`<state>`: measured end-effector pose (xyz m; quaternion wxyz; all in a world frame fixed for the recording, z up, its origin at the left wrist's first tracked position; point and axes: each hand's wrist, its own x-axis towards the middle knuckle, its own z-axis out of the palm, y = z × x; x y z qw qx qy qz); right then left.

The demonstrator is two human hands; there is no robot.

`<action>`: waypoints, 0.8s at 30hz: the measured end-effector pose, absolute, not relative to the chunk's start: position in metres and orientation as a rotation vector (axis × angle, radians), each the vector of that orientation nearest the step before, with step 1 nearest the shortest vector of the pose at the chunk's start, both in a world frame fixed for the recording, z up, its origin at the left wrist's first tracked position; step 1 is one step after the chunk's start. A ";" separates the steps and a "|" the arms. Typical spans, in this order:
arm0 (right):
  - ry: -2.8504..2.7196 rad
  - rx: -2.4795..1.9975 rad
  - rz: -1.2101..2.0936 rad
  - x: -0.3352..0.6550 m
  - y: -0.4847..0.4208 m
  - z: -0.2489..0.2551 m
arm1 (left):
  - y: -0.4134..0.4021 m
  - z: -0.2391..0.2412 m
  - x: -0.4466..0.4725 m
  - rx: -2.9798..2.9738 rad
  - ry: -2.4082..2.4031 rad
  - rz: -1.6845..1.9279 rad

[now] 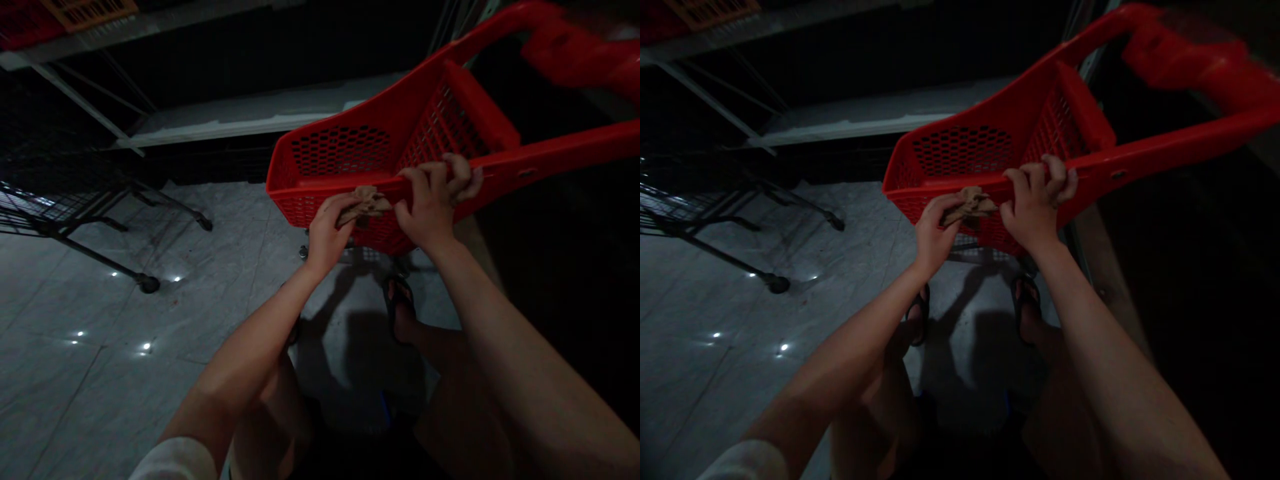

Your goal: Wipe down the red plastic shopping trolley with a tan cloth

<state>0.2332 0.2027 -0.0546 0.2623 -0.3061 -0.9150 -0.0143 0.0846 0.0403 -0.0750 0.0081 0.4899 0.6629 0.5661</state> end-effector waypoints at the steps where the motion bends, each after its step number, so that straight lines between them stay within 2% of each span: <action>1: -2.452 -0.830 0.005 0.237 0.200 -0.055 | 0.035 -0.069 0.078 1.585 2.079 1.762; 7: -2.341 -0.386 0.519 0.248 0.170 -0.082 | 0.037 -0.055 0.094 1.780 2.050 1.663; 11: -2.009 -0.501 0.851 0.245 0.145 -0.103 | 0.042 -0.043 0.087 2.037 2.063 1.489; 15: -1.738 -0.774 0.710 0.261 0.149 -0.113 | 0.035 -0.040 0.049 2.049 2.378 1.300; 19: -1.559 -1.074 0.525 0.287 0.184 -0.122 | 0.021 -0.048 0.026 1.872 2.675 0.749; 21: -1.520 -1.131 0.493 0.291 0.194 -0.125 | 0.017 -0.050 0.026 1.839 2.715 0.543; 24: -1.554 -1.070 0.484 0.275 0.183 -0.128 | 0.015 -0.048 0.034 1.825 2.745 0.460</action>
